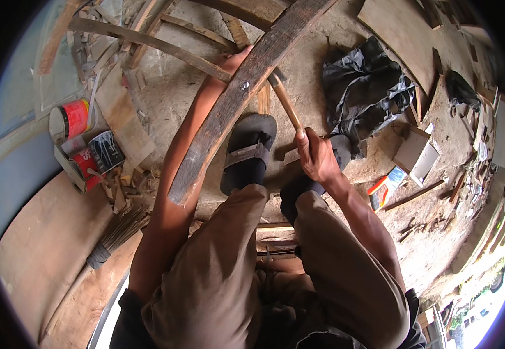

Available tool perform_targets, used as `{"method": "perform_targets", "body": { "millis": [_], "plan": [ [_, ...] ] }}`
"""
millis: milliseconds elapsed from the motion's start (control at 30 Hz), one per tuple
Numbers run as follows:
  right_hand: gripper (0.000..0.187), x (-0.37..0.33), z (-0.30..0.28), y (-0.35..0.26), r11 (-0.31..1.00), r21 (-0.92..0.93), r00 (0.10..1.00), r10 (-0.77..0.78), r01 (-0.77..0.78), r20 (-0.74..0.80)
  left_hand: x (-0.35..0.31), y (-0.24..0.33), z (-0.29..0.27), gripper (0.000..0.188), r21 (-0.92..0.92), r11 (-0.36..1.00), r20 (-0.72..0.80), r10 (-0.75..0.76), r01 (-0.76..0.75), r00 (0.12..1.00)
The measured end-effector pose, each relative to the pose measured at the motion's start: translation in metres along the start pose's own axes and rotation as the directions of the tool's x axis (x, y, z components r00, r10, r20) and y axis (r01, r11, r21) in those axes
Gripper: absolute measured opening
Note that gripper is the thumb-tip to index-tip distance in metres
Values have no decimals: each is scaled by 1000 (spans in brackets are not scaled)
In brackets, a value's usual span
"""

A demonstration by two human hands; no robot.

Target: The person uses a hammer to pry apart and dismantle a wooden frame structure. They repeatedly strike the joints and pull the pieces apart, eventually separating the frame into individual planks.

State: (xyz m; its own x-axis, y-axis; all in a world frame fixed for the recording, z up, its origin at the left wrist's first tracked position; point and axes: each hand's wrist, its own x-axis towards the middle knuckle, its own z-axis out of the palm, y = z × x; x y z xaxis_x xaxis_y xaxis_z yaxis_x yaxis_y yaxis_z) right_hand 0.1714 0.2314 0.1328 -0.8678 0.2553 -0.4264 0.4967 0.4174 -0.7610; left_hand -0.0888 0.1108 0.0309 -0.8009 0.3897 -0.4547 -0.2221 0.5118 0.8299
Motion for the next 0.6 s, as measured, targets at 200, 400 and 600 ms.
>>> {"method": "perform_targets", "body": {
  "millis": [200, 400, 600],
  "plan": [
    [34, -10, 7, -13, 959, 45, 958, -276, 280, -75, 26, -49, -12, 60, -57, 998, -98, -47, 41, 994],
    [31, -31, 26, -4, 996, -61, 998, -62, 61, -23, 22, -43, -10, 51, -190, 980, -86, -84, 66, 993],
    [48, -34, 8, -15, 996, 86, 997, 25, -31, 68, 16, -39, -9, 52, -188, 978, -78, -103, 87, 992]
  ]
}}
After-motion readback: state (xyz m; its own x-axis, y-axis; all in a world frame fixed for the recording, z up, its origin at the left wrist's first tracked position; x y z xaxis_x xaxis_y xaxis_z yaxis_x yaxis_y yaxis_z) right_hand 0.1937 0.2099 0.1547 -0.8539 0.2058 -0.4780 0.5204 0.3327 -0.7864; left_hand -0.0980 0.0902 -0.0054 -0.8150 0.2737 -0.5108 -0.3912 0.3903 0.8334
